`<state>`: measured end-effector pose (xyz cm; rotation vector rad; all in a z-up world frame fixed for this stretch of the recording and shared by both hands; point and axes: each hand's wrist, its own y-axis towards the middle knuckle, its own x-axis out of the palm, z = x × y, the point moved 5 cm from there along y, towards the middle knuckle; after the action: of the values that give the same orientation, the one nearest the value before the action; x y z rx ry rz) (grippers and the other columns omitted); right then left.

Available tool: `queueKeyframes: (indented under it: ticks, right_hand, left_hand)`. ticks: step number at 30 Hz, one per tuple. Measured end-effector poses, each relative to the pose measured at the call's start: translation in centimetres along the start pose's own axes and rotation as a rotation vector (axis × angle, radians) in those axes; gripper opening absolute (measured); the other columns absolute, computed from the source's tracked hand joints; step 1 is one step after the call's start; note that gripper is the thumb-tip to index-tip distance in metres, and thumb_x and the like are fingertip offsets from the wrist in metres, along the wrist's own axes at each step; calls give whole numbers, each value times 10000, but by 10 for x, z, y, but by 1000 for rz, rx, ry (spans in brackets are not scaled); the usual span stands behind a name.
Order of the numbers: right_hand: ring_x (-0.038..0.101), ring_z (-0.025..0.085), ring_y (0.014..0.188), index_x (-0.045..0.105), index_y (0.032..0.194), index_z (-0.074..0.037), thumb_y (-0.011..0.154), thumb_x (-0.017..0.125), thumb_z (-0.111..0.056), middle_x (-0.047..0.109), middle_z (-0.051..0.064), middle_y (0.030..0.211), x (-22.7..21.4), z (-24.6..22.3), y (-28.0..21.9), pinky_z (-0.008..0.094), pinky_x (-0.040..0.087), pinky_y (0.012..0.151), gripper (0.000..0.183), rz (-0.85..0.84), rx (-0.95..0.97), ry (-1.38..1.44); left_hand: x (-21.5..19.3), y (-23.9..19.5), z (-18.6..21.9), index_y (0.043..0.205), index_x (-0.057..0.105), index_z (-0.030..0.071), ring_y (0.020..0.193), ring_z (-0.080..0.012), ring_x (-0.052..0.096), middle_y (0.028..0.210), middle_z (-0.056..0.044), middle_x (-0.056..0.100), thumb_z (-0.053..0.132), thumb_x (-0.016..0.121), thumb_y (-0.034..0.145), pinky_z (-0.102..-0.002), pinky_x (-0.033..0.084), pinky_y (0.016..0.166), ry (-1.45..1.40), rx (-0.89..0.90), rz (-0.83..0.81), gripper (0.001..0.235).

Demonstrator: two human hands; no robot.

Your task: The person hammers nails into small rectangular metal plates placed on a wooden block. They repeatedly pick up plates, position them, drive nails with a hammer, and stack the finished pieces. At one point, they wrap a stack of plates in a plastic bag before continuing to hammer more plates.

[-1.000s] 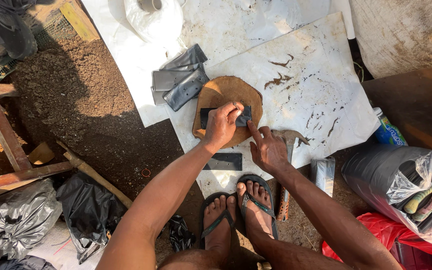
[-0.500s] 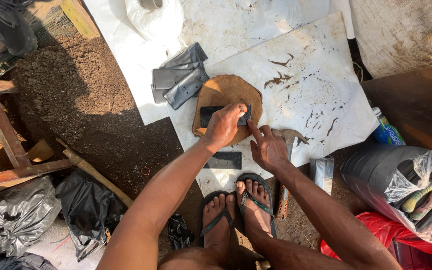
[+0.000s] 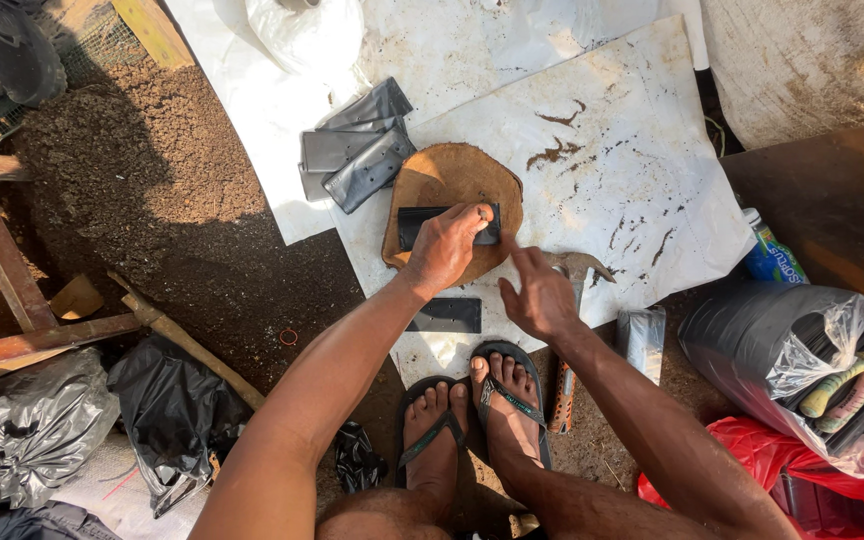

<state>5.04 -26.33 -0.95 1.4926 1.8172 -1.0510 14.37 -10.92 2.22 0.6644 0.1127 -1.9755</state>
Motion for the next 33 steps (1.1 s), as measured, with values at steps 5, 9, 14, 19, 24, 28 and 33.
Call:
queueKeyframes:
  ticks: [5, 9, 14, 19, 24, 28, 33]
  right_hand:
    - [654, 270, 606, 527, 1290, 28, 971, 650, -345, 695, 215, 920, 3, 64, -39, 477, 570, 506, 506, -92, 544, -6]
    - [716, 308, 670, 491, 1318, 45, 1005, 603, -495, 749, 229, 841, 29, 108, -83, 468, 575, 593, 634, -355, 715, -144]
    - [744, 298, 705, 612, 1117, 45, 983, 662, -318, 728, 218, 816, 37, 117, -93, 415, 584, 602, 390, -103, 622, 158]
    - [622, 241, 498, 516, 1102, 32, 944, 623, -68, 688, 143, 753, 0, 79, -88, 375, 501, 413, 215, 5, 739, 897]
    - [584, 186, 461, 550, 1043, 36, 1034, 588, -162, 620, 116, 636, -74, 9, -56, 351, 501, 344, 201, 30, 342, 318]
    - [602, 177, 451, 583, 1178, 17, 1074, 489, -202, 632, 107, 632, -129, -26, -58, 337, 460, 396, 260, 145, 55, 145]
    - [617, 187, 571, 571, 1150, 22, 1194, 496, -190, 646, 120, 790, -142, -41, -77, 274, 511, 426, 229, 493, -464, 190]
  left_hand:
    - [3, 1, -4, 1126, 625, 40, 958, -345, 736, 1082, -146, 722, 12, 607, 998, -381, 626, 765, 32, 34, -3, 132]
    - [4, 0, -6, 1144, 632, 37, 966, -349, 727, 1081, -141, 721, -4, 605, 979, -397, 620, 772, 76, 48, -37, 172]
    - [7, -2, -8, 1134, 653, 32, 962, -345, 723, 1072, -128, 726, 5, 598, 984, -409, 612, 760, 74, 35, -55, 161]
    - [9, -2, -14, 1098, 673, 34, 950, -342, 722, 1099, -122, 735, 19, 617, 968, -415, 607, 752, 63, 43, -36, 142]
    - [11, -5, -19, 1131, 663, 50, 997, -332, 725, 1143, -111, 730, -26, 566, 939, -403, 617, 805, 82, 70, -34, 228]
    - [15, -5, -20, 1131, 656, 71, 966, -339, 723, 1172, -102, 717, 43, 627, 964, -410, 607, 759, 159, 22, -54, 172]
    - [16, -5, -23, 1186, 649, 88, 993, -335, 719, 1189, -101, 704, -13, 620, 944, -405, 601, 802, 150, 16, -76, 264]
